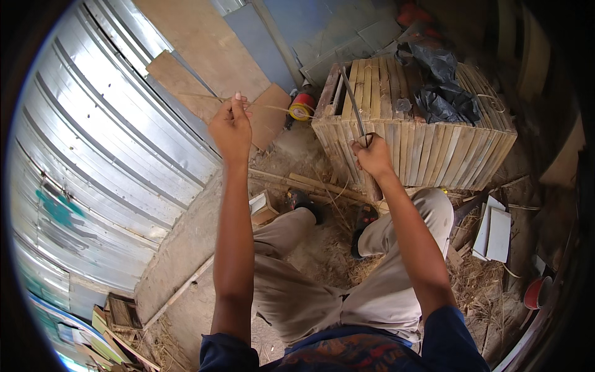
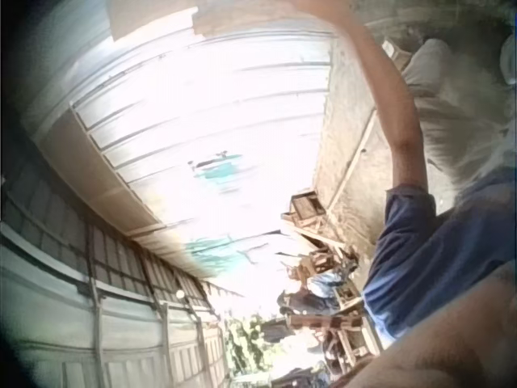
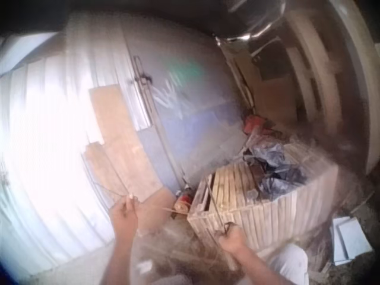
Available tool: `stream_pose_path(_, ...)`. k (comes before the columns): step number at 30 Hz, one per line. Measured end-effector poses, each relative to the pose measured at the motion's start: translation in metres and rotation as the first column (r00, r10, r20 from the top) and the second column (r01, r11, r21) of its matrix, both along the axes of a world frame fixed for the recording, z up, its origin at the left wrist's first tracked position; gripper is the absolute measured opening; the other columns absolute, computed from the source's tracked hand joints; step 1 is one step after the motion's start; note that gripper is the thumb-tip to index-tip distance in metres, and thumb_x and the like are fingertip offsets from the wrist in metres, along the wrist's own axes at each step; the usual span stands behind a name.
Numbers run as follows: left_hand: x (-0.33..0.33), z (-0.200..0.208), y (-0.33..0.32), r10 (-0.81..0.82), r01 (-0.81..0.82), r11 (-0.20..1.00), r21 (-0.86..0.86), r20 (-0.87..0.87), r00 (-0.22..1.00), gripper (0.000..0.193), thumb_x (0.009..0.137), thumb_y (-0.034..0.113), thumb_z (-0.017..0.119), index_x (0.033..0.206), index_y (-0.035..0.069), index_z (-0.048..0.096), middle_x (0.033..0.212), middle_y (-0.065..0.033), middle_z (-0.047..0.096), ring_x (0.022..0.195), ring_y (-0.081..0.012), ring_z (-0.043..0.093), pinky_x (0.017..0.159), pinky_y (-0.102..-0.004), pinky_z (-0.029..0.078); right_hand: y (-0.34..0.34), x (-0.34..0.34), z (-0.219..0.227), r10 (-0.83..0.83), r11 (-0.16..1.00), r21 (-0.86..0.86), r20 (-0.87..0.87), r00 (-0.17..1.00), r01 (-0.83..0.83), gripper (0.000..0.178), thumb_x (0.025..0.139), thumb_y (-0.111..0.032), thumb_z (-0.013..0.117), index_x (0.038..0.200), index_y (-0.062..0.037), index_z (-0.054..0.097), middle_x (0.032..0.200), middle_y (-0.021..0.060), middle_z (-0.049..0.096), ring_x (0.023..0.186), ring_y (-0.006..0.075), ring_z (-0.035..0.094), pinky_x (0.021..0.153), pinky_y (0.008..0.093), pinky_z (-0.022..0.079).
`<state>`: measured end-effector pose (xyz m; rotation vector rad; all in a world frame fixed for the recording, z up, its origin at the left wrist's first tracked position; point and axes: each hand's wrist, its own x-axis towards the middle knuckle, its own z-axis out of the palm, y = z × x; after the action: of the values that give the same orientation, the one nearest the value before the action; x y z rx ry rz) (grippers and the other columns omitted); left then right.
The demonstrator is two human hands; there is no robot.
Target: The person sits on the floor and uses a machete to shave thin bamboo strips. They repeatedly draw the blade along the length of the strips to remove the outer layer and smooth the surface.
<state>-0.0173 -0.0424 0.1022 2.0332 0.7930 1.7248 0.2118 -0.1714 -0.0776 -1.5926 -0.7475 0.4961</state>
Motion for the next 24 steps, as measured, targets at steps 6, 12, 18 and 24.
stream_pose_path(6,0.031,-0.014,0.005,-0.023,0.018,0.998,-0.065,-0.064,0.998,0.034,0.104,0.026,0.06,0.099,-0.005,0.072,0.083,-0.011,0.072,0.065,-0.0143,0.067,0.061,-0.0271,0.051,-0.028,0.001,-0.012,-0.021,0.999,-0.04,0.157,0.987,0.028,0.046,0.083,-0.026,0.073,0.103,0.0143,0.064,0.088,0.0328,0.07,0.092,0.0443,0.071,0.081,0.0444,0.055)
stream_pose_path(12,0.043,-0.02,0.018,-0.006,0.006,1.0,0.001,-0.006,1.0,0.033,0.105,0.024,0.058,0.1,-0.004,0.072,0.078,-0.0105,0.07,0.072,-0.0119,0.066,0.066,-0.0269,0.051,-0.031,-0.018,-0.015,0.021,0.999,-0.037,0.091,0.996,-0.018,0.039,0.09,-0.027,0.071,0.097,0.0102,0.063,0.078,0.0248,0.066,0.076,0.0349,0.067,0.069,0.041,0.053)
stream_pose_path(18,0.063,-0.032,0.044,-0.299,0.354,0.933,-0.07,0.397,0.867,0.038,0.107,0.03,0.054,0.112,-0.004,0.069,0.077,-0.0029,0.063,0.076,-0.0104,0.059,0.075,-0.027,0.049,0.001,-0.047,0.021,0.132,0.989,-0.078,0.086,0.988,-0.125,0.05,0.092,-0.037,0.069,0.107,0.0108,0.062,0.085,0.0311,0.07,0.088,0.0432,0.071,0.079,0.0459,0.055)
stream_pose_path(24,0.081,-0.043,0.069,-0.444,0.65,0.758,-0.059,0.683,0.58,0.043,0.109,0.041,0.045,0.105,0.002,0.061,0.074,0.0041,0.041,0.071,-0.0087,0.038,0.072,-0.0264,0.036,0.04,-0.061,0.031,0.184,0.978,-0.107,0.054,0.982,-0.177,0.052,0.094,-0.038,0.067,0.115,0.0091,0.059,0.084,0.0294,0.069,0.085,0.0428,0.071,0.08,0.0461,0.054)
